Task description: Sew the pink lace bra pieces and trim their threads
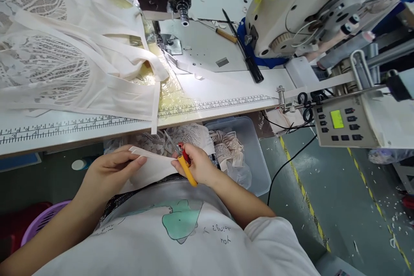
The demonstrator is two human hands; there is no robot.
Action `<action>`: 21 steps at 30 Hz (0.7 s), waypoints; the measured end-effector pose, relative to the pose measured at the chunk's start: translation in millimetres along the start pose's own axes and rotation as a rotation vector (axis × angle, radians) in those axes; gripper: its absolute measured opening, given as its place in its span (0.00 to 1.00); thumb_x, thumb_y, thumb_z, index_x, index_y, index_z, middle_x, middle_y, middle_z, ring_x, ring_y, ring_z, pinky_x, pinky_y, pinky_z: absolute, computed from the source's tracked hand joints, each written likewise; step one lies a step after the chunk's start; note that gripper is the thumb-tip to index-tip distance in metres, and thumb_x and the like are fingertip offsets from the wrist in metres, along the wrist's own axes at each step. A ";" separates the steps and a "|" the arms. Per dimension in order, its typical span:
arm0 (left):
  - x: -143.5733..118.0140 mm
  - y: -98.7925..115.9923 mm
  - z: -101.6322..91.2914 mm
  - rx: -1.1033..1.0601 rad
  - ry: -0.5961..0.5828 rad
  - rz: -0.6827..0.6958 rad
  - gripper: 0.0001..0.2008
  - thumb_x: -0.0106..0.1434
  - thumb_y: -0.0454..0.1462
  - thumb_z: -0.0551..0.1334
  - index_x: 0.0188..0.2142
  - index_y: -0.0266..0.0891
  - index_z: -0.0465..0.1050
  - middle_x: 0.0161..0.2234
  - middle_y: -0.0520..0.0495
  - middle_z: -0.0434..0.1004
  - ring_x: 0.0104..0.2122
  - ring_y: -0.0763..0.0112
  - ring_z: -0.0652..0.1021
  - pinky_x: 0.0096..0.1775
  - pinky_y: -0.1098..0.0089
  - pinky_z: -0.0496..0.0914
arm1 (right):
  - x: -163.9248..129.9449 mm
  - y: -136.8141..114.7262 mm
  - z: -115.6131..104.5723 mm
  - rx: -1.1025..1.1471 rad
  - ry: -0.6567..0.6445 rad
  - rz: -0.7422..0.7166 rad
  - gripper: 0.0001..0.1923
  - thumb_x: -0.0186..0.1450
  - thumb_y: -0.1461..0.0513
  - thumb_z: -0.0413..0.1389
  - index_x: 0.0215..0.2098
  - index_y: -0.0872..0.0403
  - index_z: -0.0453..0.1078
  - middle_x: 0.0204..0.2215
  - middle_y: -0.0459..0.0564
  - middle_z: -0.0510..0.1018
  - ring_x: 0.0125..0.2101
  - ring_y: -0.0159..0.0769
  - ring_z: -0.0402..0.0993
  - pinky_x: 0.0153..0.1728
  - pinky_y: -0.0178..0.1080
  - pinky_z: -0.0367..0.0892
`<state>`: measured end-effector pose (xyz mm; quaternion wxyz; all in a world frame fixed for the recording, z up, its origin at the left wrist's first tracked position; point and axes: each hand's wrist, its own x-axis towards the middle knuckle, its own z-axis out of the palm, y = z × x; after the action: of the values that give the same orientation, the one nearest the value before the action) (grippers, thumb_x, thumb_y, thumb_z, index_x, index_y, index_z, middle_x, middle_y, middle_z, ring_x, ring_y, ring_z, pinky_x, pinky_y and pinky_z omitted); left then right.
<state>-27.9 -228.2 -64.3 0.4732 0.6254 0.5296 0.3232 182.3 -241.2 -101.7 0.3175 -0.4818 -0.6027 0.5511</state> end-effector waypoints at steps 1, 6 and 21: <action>-1.2 0.1 0.1 -0.001 0.014 -0.008 0.09 0.59 0.37 0.60 0.23 0.40 0.71 0.24 0.52 0.66 0.24 0.74 0.68 0.24 0.73 0.62 | -0.9 0.7 1.1 0.030 0.016 -0.002 0.16 0.60 0.49 0.56 0.32 0.52 0.59 0.28 0.48 0.70 0.31 0.37 0.68 0.32 0.38 0.65; -4.0 2.1 -3.4 0.106 0.052 -0.032 0.10 0.63 0.39 0.58 0.26 0.42 0.69 0.26 0.52 0.67 0.25 0.72 0.69 0.24 0.72 0.64 | -2.7 -3.9 3.9 0.120 0.109 -0.027 0.16 0.59 0.51 0.58 0.33 0.52 0.59 0.32 0.50 0.71 0.32 0.37 0.69 0.34 0.38 0.67; 29.5 36.6 -8.2 0.720 -0.600 0.635 0.10 0.62 0.33 0.50 0.29 0.38 0.68 0.27 0.46 0.74 0.27 0.64 0.74 0.36 0.61 0.70 | -4.0 -32.7 -3.9 -0.350 -0.044 -0.363 0.10 0.56 0.64 0.55 0.28 0.51 0.55 0.27 0.47 0.69 0.28 0.37 0.66 0.30 0.37 0.63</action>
<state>-15.5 -197.3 -30.2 0.2394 0.9404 0.2348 0.0567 179.6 -241.1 -68.6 0.3097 -0.4013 -0.7725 0.3826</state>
